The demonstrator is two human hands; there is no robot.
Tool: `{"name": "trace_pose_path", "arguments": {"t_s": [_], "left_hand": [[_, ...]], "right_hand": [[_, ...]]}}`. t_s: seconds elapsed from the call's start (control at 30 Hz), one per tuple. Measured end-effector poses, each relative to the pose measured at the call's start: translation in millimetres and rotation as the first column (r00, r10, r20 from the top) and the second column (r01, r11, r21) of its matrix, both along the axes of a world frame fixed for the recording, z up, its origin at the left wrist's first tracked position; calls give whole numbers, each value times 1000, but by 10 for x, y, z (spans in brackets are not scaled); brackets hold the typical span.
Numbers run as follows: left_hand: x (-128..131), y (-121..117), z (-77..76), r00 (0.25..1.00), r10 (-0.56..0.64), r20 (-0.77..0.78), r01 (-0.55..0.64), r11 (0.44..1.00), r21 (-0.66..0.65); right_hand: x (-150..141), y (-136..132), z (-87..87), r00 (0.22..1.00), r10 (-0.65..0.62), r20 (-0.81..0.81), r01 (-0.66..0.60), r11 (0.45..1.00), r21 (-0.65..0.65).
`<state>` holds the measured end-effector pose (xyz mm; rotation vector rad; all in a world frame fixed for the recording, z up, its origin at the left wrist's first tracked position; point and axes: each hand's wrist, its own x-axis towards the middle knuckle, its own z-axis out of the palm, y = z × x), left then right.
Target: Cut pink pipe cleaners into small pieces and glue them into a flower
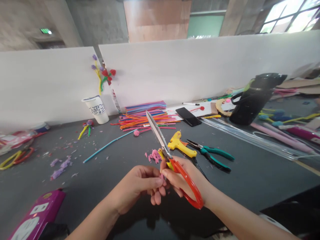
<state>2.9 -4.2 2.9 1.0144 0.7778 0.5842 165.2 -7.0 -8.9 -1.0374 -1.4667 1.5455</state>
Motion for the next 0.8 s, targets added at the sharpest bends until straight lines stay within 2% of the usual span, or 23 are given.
{"name": "trace_pose_path", "arguments": {"t_s": [0.2,0.4,0.63,0.73,0.8], "left_hand": [[-24,17,17,989,135,-55,-130,988,81],[3,10,27,983,142,-112,-126,982,140],[48,-6,35,972,169,-164,-134,970,202],[55,-11,43,967,176,-185,-139,970,198],[37,-5,51,960,237,-147,-202,955,217]], "right_hand": [[9,27,25,994,-109,13,108,992,67],[-3,-9,95,997,-37,73,34,999,31],[-33,-5,118,994,-27,107,23,999,42],[-20,-2,126,984,-46,175,27,994,110],[9,-8,125,965,-110,240,59,976,211]]}}
